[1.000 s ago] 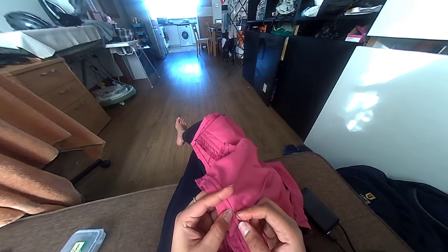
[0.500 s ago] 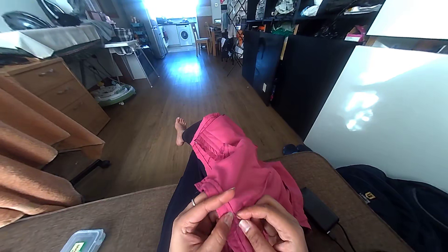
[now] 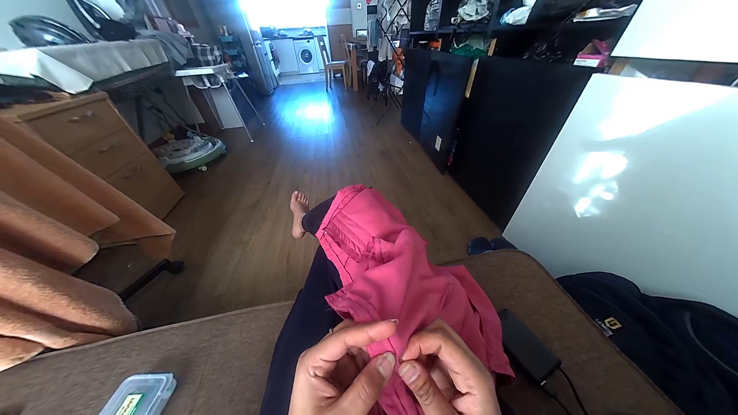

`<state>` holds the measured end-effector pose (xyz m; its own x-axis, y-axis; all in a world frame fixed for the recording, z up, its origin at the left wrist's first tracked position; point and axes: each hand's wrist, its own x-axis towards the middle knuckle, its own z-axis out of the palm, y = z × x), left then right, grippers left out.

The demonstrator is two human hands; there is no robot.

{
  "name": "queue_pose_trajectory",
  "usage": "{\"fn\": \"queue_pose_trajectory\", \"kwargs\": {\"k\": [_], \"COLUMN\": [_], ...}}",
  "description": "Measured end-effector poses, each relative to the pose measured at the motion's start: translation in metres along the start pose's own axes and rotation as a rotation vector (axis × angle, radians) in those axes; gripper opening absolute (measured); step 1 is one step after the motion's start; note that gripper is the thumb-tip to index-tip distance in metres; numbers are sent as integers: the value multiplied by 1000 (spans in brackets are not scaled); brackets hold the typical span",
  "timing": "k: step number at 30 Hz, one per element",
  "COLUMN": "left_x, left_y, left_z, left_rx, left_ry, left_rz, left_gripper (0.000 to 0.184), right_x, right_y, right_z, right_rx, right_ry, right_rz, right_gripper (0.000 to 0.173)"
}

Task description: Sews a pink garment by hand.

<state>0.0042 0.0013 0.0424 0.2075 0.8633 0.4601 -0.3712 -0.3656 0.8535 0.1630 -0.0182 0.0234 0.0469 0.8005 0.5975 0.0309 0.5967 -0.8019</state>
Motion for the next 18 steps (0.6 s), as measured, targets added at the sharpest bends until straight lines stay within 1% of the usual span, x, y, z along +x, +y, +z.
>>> {"fn": "queue_pose_trajectory", "kwargs": {"k": [6, 9, 13, 18], "left_x": [-4, -4, -4, -4], "left_y": [-6, -6, -4, -3], "left_z": [8, 8, 8, 4], "left_rx": [-89, -81, 1, 210], "left_ry": [96, 90, 84, 75], "left_rz": [-37, -17, 38, 113], "left_gripper": [30, 30, 31, 30], "right_x": [-5, -5, -5, -4], "right_y": [0, 1, 0, 0], "right_z": [8, 8, 7, 6], "right_rx": [122, 140, 157, 99], "right_ry": [-8, 1, 8, 26], "right_rz": [86, 89, 88, 68], "right_gripper": [13, 11, 10, 8]}}
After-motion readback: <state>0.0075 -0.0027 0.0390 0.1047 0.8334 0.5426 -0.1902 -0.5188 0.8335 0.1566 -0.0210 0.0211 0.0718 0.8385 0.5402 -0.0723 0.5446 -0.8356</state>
